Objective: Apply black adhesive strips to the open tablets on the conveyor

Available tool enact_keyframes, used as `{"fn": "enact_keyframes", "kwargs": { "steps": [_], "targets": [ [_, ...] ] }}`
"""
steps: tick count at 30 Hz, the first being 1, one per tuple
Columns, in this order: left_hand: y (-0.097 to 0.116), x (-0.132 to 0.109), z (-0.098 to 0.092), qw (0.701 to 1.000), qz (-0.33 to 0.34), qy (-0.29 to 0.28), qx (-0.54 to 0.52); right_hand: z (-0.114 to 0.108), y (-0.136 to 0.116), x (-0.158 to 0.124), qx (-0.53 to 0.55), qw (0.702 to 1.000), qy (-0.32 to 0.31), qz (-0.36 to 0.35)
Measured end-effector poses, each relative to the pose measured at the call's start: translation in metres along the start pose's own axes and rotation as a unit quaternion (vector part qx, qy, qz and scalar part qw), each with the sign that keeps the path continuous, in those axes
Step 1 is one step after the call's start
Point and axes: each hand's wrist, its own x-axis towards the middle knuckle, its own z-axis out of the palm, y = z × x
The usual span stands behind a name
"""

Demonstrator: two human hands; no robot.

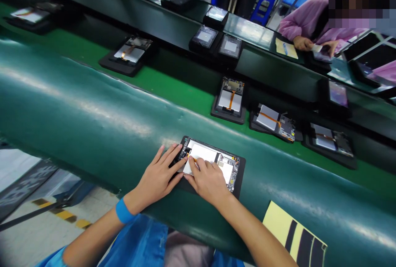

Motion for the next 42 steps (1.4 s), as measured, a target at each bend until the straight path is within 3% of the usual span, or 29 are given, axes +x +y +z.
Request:
{"fn": "enact_keyframes", "kwargs": {
  "steps": [20, 42],
  "targets": [
    [-0.001, 0.000, 0.001, 1.000, 0.012, 0.018, 0.004, -0.018, 0.024, 0.010, -0.014, 0.996, -0.039, -0.078],
    [0.000, -0.001, 0.001, 0.999, 0.005, 0.035, -0.029, -0.022, 0.044, 0.018, -0.012, 0.989, -0.026, -0.142]
  ]
}}
